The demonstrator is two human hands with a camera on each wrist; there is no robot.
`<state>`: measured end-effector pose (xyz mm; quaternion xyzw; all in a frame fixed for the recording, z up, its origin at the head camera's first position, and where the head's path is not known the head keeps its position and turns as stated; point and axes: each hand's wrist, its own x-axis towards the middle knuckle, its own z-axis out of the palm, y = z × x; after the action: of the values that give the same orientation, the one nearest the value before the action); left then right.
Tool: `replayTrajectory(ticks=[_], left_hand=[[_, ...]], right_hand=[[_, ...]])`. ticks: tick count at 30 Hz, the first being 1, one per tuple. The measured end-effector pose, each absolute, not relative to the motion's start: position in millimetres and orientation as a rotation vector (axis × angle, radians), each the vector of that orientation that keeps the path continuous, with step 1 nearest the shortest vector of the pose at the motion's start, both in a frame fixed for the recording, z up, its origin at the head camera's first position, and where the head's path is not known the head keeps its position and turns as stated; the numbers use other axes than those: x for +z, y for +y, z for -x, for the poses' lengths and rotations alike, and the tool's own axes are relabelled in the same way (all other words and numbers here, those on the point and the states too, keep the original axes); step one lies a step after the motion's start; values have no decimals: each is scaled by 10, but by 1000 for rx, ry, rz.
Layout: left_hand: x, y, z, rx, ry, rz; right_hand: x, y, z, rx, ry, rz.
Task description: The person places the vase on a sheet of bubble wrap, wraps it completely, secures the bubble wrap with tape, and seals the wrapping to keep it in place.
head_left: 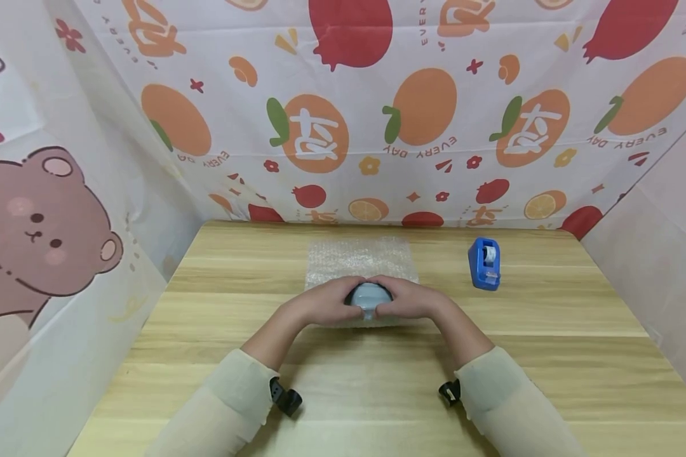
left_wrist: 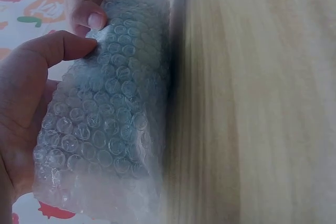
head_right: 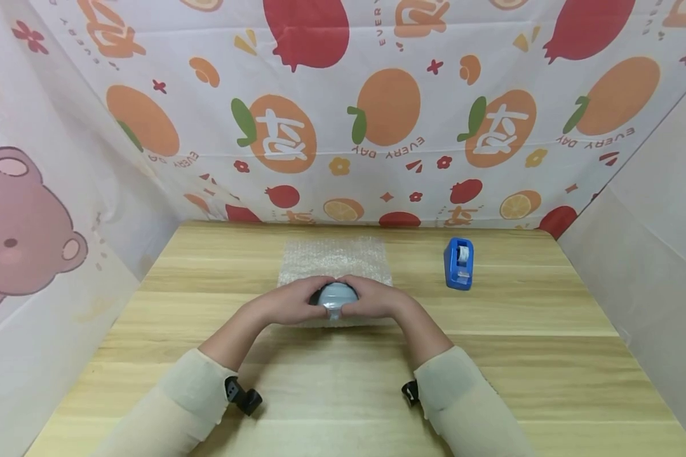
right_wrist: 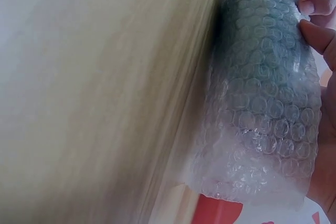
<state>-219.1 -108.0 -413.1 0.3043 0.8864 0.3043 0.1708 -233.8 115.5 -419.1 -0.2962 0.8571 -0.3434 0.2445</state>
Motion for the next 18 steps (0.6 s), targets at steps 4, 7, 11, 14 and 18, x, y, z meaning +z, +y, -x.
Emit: replayTrajectory(ticks=[4,7,11,14,18], left_hand=[[-4121,-1079,2223,855,2500,-872],[-4124,-1087,2206,850,2482,-856],[-4125,-1098,2196,852,2461,-800],[-4130,-1108,2204,858,2444,-762],[-4136,-1127,2192,875,2426,-730]], right_hand=[[-4178,1149,2374,-933,2317,789],[-4202,1138,2381,-920,2305,767],[-4226,1128,2383,-922,2301,734],[-4228,1126,2388,-949,2289,717],[-4229,1116,2383,-972,2279,706]])
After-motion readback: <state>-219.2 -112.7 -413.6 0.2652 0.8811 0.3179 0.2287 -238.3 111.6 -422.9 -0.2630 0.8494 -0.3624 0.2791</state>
